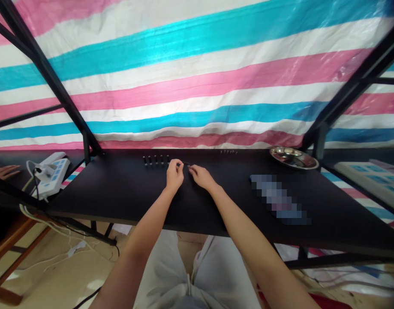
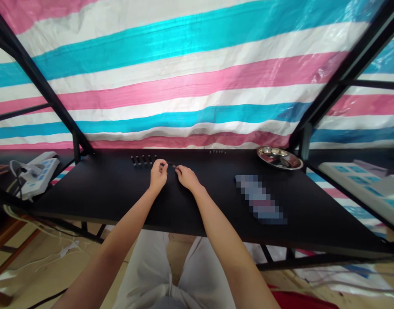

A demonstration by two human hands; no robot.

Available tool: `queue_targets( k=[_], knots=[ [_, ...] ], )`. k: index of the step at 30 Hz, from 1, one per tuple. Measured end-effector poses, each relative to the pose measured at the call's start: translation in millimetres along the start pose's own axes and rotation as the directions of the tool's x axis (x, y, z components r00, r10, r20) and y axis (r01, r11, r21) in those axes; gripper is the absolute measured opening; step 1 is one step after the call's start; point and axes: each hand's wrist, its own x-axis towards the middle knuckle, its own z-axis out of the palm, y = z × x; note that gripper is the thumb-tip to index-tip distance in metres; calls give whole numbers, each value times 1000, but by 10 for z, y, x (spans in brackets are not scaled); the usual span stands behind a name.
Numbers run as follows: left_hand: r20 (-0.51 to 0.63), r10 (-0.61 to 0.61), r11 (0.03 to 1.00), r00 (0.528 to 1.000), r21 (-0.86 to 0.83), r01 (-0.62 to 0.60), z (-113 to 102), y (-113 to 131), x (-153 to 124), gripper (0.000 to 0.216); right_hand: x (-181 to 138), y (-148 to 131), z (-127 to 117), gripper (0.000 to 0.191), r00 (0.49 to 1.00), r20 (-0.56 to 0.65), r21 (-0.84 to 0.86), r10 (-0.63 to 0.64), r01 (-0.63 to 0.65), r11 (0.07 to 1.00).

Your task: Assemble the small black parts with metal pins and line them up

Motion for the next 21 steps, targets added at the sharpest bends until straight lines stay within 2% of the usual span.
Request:
queue_targets(
  k=[7,14,21],
  knots=[
    [-1,-21,996,1000,-92,21,3,-3,2,12,11,6,4,22,999,-20,26,37,-37,999],
    [-26,25,982,999,-188,-30,20,12,5,9,15,35,19,21,1000,-21,45,18,-17,999],
    [-25,-18,971,1000,-240,11,18,16,-2,12,19,49,37,21,1000,-27,52,3,-2,999]
  ],
)
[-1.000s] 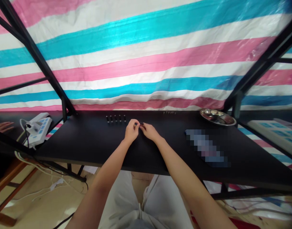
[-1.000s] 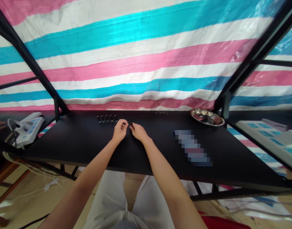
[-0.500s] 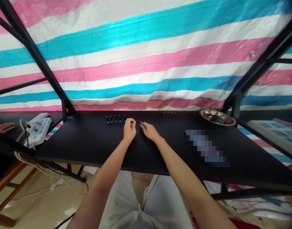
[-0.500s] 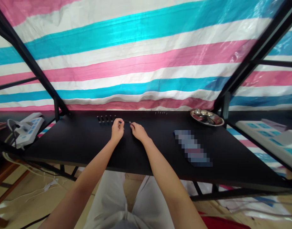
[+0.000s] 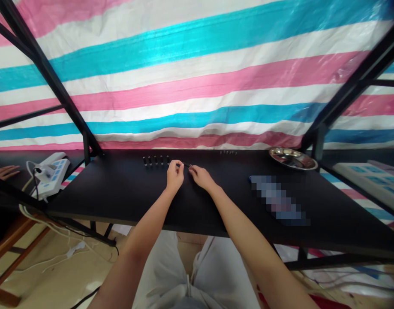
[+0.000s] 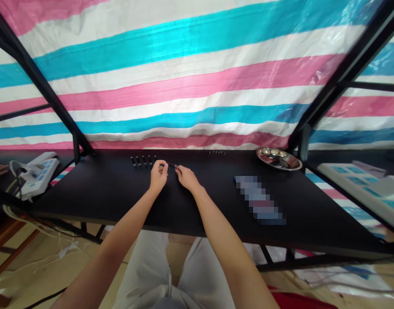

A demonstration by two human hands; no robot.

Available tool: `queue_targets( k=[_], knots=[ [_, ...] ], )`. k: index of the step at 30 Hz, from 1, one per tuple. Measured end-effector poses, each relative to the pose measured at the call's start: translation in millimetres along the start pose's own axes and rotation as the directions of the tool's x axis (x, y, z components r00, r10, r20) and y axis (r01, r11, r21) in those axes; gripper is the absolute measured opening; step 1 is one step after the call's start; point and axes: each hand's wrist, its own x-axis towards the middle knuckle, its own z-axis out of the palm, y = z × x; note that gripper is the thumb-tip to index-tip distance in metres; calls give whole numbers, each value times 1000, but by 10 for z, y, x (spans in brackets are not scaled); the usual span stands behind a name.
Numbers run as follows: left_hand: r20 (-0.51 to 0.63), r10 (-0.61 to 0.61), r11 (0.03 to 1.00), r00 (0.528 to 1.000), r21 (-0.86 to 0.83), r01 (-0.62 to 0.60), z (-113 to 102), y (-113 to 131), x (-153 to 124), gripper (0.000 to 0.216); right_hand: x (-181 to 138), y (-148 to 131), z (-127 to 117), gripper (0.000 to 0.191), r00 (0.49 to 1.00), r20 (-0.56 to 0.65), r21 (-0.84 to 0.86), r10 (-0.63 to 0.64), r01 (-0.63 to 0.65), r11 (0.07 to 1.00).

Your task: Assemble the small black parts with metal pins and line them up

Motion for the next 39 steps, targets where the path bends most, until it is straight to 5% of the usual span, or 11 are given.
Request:
queue_targets(
  k=[11,19,39],
  knots=[
    [29,15,1000,999,18,-16,6,17,-7,13,-5,-12,-15,23,1000,17,-33,-7,7,999],
    [71,145,988,987,44,-148,17,10,-19,17,-19,-36,-21,23,1000,29,-64,-13,14,998],
    [49,9,965,999,262,-22,1,2,-16,9,-32,-81,-57,21,998,71,-143,0,10,990]
  ],
)
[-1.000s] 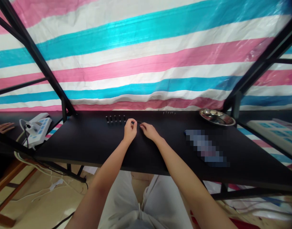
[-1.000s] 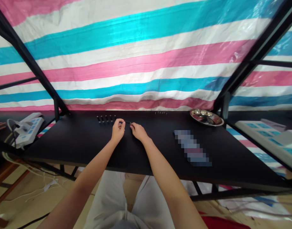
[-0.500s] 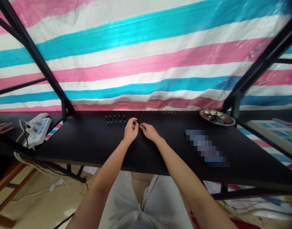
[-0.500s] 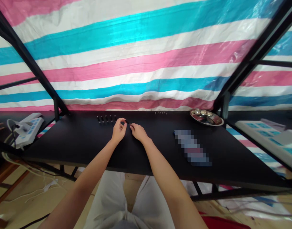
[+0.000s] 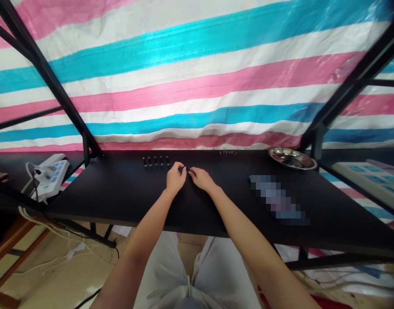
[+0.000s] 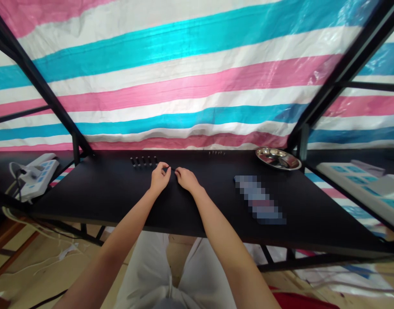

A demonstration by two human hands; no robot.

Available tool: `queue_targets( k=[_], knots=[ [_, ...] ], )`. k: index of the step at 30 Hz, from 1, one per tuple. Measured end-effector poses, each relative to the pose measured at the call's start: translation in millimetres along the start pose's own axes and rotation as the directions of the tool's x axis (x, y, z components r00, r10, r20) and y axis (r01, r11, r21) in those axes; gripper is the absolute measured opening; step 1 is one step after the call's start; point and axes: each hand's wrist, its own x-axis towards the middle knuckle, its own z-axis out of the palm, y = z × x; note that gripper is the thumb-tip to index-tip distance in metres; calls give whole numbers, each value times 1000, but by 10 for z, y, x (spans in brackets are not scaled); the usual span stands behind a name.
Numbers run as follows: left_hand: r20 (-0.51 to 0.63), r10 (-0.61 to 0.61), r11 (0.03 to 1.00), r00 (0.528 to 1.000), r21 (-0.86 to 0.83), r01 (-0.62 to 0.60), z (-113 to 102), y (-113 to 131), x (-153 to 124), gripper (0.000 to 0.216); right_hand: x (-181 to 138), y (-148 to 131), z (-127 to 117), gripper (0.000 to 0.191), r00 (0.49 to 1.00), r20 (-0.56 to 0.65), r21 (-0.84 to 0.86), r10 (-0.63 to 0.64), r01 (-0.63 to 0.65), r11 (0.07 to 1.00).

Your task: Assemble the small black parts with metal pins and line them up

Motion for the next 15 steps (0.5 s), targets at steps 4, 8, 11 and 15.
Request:
queue_targets(
  k=[4,8,11,15],
  knots=[
    [48,27,999,998,16,-28,3,0,-5,13,-3,-10,-11,20,1000,-8,-7,13,-13,1000],
    [72,23,1000,997,-18,-22,9,-6,-6,14,1,-1,1,20,999,-23,18,27,-27,999],
    [99,11,998,995,-68,-4,18,-17,-4,17,1,7,12,21,999,-35,55,30,-28,998],
    [141,28,999,990,-32,-24,22,-31,-1,15,-4,21,13,21,998,-66,91,25,-19,996]
  ],
)
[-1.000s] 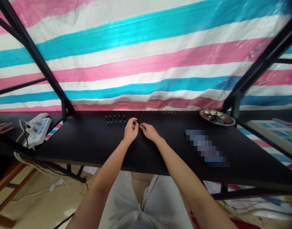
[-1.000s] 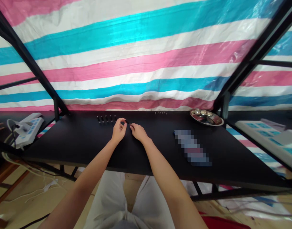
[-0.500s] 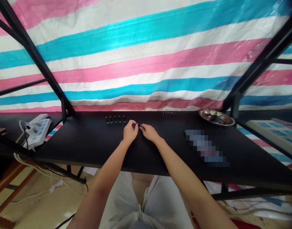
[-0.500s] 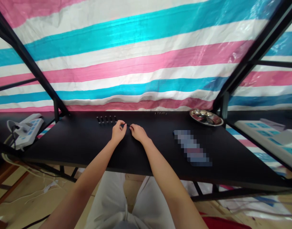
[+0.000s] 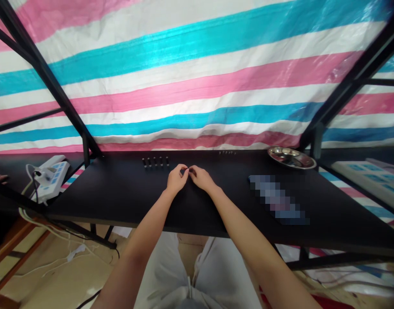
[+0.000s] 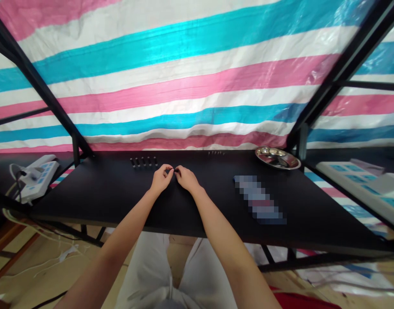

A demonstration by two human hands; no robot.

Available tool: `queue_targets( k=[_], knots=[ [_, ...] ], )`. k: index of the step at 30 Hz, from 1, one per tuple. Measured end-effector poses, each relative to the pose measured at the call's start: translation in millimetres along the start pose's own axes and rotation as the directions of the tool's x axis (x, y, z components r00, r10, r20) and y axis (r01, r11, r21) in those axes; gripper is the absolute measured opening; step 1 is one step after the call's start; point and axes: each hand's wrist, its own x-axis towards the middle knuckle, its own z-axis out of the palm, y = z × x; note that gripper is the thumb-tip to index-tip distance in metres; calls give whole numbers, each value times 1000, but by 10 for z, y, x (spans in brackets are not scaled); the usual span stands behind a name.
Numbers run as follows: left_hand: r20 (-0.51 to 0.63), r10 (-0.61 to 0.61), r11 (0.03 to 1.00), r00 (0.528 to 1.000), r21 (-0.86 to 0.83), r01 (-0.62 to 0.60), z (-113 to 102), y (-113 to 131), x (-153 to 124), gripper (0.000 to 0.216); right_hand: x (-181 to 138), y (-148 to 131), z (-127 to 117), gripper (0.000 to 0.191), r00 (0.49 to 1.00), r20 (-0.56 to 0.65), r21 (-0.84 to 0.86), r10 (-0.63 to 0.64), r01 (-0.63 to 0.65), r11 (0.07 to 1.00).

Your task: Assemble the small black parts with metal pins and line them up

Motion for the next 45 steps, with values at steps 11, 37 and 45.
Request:
queue_targets(
  k=[11,37,45],
  knots=[
    [15,-30,1000,999,0,30,-7,-36,22,17,2,29,-7,22,1000,-25,-2,-15,15,1000],
    [77,-123,979,989,-156,133,3,-69,61,17,-43,-52,44,50,994,-7,239,-112,110,965],
    [27,-26,982,999,189,20,19,-208,112,13,-17,-10,72,58,994,34,230,-102,91,969]
  ],
)
